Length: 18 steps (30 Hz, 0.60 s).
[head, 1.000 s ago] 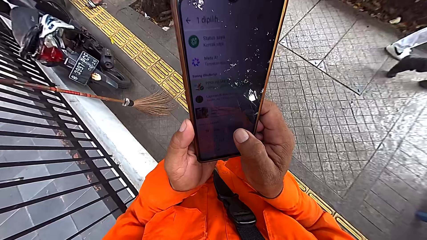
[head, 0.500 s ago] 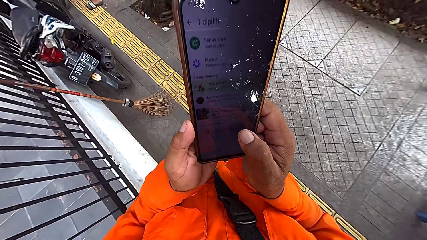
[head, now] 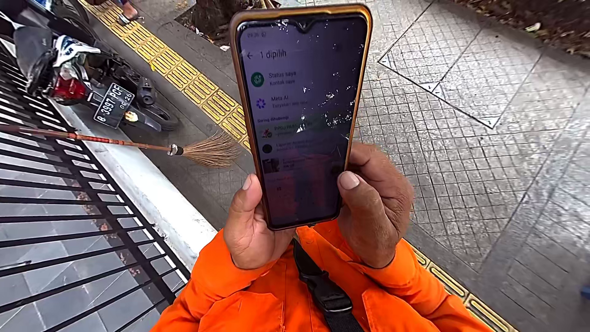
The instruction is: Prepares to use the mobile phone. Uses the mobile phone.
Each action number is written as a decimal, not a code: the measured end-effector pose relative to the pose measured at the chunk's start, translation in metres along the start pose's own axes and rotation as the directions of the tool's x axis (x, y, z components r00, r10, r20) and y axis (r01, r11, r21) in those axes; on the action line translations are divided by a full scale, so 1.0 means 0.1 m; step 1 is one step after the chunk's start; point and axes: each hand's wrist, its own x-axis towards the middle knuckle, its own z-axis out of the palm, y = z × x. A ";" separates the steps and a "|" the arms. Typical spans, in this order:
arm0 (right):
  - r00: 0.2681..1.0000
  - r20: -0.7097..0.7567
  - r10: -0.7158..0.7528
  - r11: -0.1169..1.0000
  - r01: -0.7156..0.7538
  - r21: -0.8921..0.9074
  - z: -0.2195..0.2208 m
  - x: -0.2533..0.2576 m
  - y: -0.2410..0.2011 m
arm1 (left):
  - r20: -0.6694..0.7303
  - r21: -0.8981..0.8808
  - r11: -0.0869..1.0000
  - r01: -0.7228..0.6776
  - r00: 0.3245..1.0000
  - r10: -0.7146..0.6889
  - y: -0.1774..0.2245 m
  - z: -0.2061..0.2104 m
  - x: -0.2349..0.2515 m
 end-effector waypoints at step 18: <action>0.999 -0.025 0.032 0.999 -0.031 0.043 -0.04 0.01 0.05 | 0.001 -0.031 1.000 -0.006 1.000 0.007 -0.05 0.00 0.05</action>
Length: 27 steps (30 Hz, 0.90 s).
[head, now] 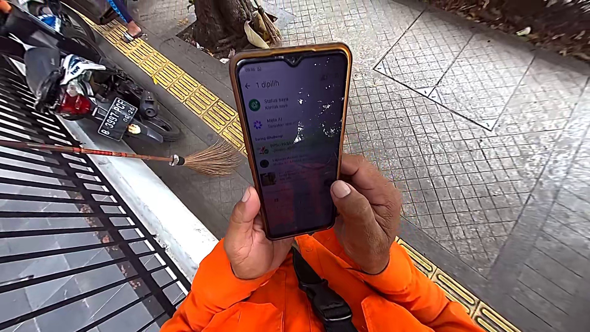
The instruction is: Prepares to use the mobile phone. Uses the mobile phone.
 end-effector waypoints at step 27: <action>0.993 0.118 -0.014 0.998 0.021 -0.060 0.25 -0.06 -0.04 | -0.001 -0.020 0.997 -0.075 0.997 0.075 0.38 -0.20 -0.21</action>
